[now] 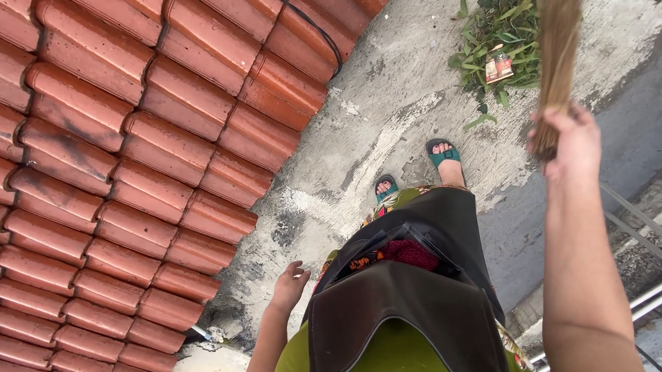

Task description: Sweeping leaves and debris on a rooftop balcony using a stick broom.

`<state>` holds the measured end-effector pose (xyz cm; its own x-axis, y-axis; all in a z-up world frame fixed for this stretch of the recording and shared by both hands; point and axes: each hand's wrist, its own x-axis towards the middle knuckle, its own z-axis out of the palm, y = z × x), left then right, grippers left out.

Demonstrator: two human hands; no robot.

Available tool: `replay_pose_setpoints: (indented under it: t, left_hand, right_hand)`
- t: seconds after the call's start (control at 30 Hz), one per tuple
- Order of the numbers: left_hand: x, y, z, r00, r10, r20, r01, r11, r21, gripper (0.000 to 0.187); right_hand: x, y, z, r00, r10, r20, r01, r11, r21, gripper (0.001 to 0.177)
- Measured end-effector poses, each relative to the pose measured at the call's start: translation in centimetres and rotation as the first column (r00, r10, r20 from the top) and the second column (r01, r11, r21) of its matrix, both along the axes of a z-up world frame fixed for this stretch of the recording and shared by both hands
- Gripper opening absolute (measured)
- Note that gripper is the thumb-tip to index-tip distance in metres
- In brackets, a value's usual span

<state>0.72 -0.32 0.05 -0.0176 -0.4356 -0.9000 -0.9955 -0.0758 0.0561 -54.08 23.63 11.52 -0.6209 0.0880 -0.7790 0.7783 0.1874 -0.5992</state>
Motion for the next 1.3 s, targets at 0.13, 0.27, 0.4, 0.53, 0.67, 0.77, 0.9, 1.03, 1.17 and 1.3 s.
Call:
replay_pose_setpoints:
  t: [0.13,0.27,0.4,0.53,0.67,0.77,0.9,1.03,1.17,1.3]
  left_hand:
    - [1.0,-0.2,-0.6,0.998,-0.011,0.056,0.010,1.000,0.005,0.056]
    - [1.0,-0.1,-0.3,0.998,-0.022,0.062,0.022,1.000,0.000,0.055]
    - [0.8,0.1,0.3,0.998,-0.044,0.039,0.045,0.999,-0.010,0.055]
    - [0.8,0.0,-0.6,0.999,-0.021,0.045,0.021,1.000,-0.001,0.055]
    - [1.0,-0.4,-2.0,0.994,-0.099,0.048,0.099,0.995,0.005,0.057]
    - [-0.4,-0.7,-1.5,0.997,-0.078,0.023,0.078,0.997,-0.003,0.056]
    - [-1.7,-1.1,-0.5,1.000,-0.022,0.003,0.022,1.000,0.015,0.054]
    - [-1.8,-1.2,-0.4,1.000,-0.015,0.007,0.015,1.000,0.013,0.054]
    - [-0.1,-1.2,-1.4,0.998,-0.060,0.033,0.060,0.998,-0.002,0.056]
    - [0.4,-1.7,-1.1,0.993,-0.096,0.066,0.094,0.995,0.031,0.054]
  right_hand:
    - [-4.2,0.6,-6.1,0.972,-0.154,-0.180,0.124,0.978,-0.169,0.059]
    - [-2.8,-0.2,-6.5,0.987,-0.146,-0.064,0.139,0.985,-0.101,0.064]
    - [1.1,0.2,-4.9,0.930,-0.226,0.290,0.233,0.972,0.007,0.028]
    - [6.0,3.9,-12.3,0.979,0.014,0.202,0.037,0.969,-0.245,0.048]
    - [7.3,5.4,-14.3,0.992,-0.037,0.124,0.072,0.955,-0.289,0.035]
    - [6.8,5.7,-11.4,0.990,-0.096,0.103,0.124,0.942,-0.312,0.042]
    - [6.8,7.3,-9.6,0.970,-0.235,0.066,0.244,0.952,-0.187,0.068]
    - [7.9,9.4,-10.6,0.944,-0.309,0.115,0.316,0.948,-0.045,0.058]
    - [10.1,11.5,-13.3,0.848,-0.447,0.284,0.419,0.894,0.158,0.018]
    - [10.7,12.0,-20.7,0.671,-0.532,0.517,0.530,0.831,0.167,0.028]
